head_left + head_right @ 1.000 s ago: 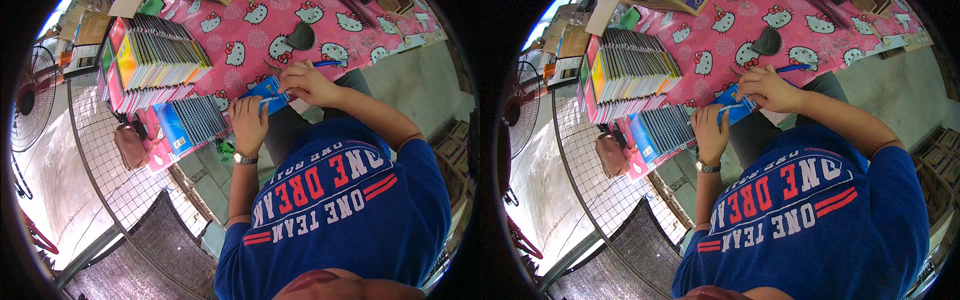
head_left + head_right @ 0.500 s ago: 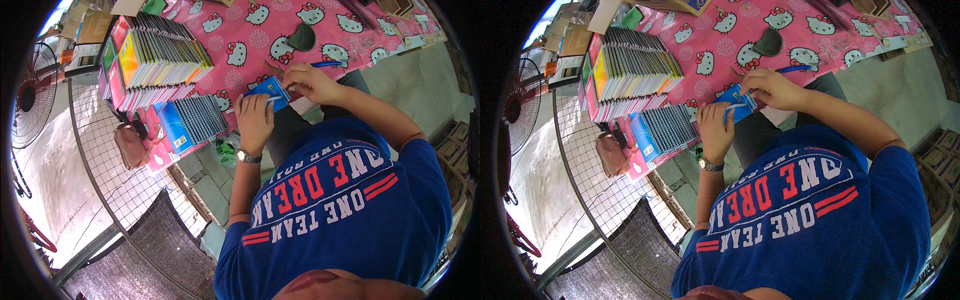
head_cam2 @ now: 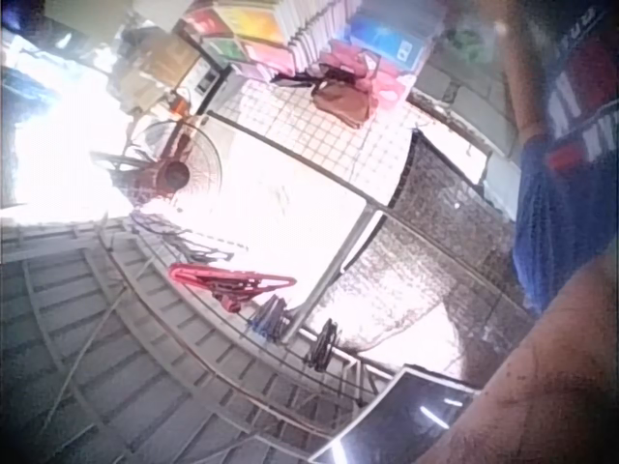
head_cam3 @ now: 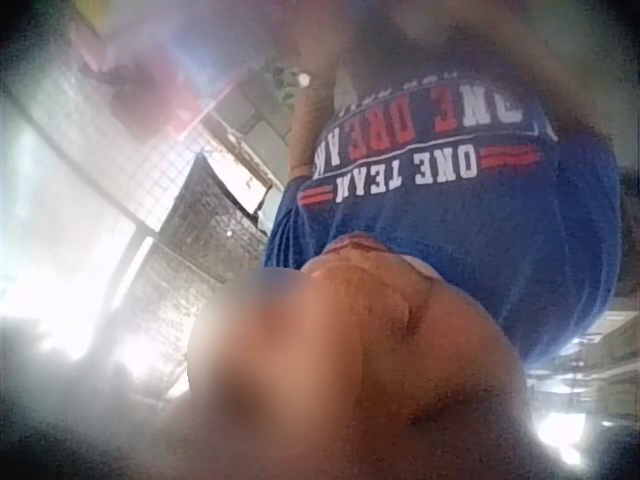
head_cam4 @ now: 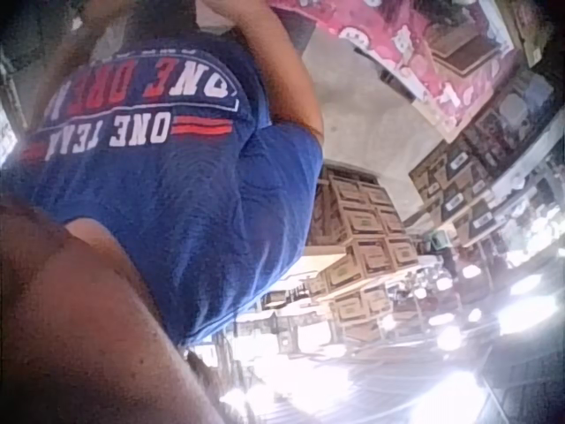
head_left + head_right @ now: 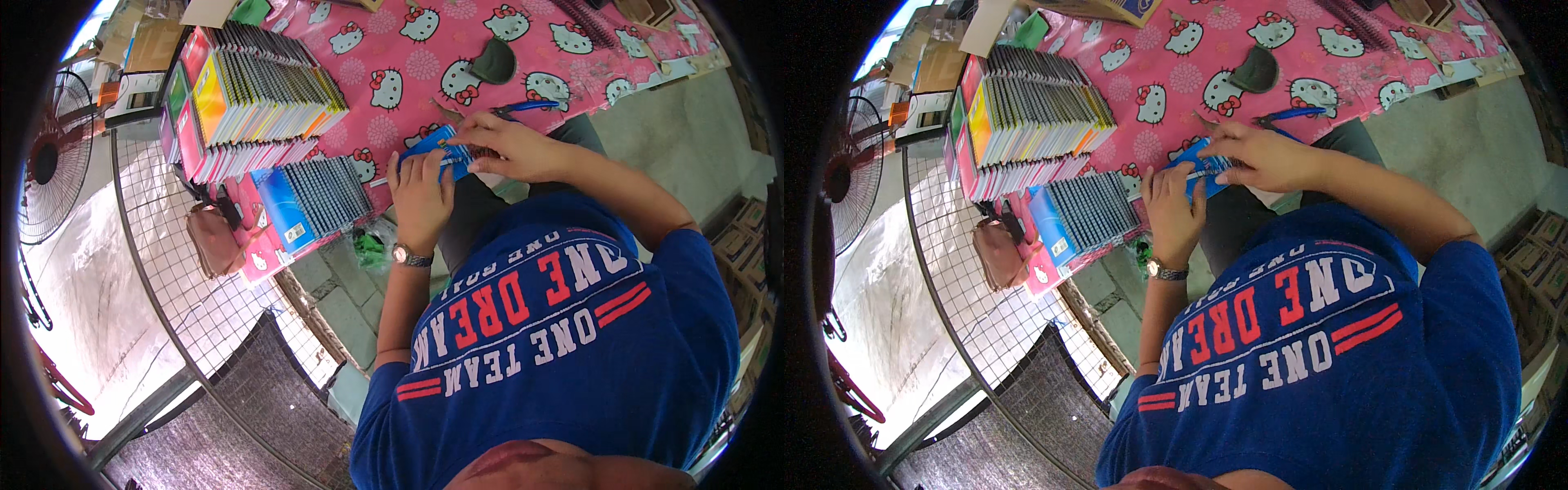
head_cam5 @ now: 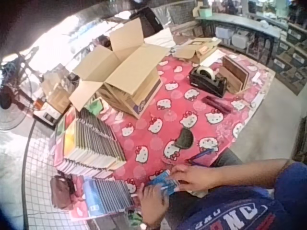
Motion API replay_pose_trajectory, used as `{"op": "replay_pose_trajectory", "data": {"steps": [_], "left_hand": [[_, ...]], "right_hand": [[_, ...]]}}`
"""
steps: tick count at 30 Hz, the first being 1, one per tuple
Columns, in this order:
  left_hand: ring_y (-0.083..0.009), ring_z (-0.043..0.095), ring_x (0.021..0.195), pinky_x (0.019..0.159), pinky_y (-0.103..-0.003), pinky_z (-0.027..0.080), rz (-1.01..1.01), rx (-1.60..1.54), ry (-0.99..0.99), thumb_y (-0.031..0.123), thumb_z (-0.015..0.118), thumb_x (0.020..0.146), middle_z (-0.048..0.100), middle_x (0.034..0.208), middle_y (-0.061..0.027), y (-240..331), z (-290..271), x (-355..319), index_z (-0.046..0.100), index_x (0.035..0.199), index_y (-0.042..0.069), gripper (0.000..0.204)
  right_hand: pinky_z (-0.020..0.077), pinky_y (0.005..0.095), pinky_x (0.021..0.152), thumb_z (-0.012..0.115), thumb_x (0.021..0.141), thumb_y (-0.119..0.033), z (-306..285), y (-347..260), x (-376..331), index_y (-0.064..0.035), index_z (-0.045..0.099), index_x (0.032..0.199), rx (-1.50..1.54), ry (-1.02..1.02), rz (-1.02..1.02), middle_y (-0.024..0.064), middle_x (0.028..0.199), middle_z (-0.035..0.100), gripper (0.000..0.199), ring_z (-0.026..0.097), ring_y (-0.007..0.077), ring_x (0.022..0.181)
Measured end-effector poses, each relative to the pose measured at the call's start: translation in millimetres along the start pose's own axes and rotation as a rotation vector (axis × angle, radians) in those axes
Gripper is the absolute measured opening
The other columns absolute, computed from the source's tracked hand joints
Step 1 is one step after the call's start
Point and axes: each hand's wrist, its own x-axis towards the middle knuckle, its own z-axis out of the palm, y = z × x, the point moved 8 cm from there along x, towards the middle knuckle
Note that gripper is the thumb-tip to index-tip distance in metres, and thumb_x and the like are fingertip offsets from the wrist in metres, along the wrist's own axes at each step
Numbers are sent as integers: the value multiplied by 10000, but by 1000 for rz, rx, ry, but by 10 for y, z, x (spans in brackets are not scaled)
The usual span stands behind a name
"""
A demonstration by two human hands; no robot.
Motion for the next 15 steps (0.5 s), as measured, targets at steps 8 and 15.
{"op": "replay_pose_trajectory", "data": {"steps": [8,15], "left_hand": [[-295,564,1018,1084,-496,282,25,0,-30,196,613,864,621,1009,-104,53,11,-12,582,1055,52,241],[-291,555,1058,1082,-539,258,50,-37,-77,230,619,877,617,1051,-100,-49,109,-56,587,1061,78,241]], "right_hand": [[513,477,770,590,914,-183,43,-327,-18,-83,511,1226,-386,-17,-13,232,1072,614,337,636,381,938],[451,471,909,693,827,-274,-646,494,268,-78,581,1131,-928,432,51,123,1158,599,379,507,350,1195]]}}
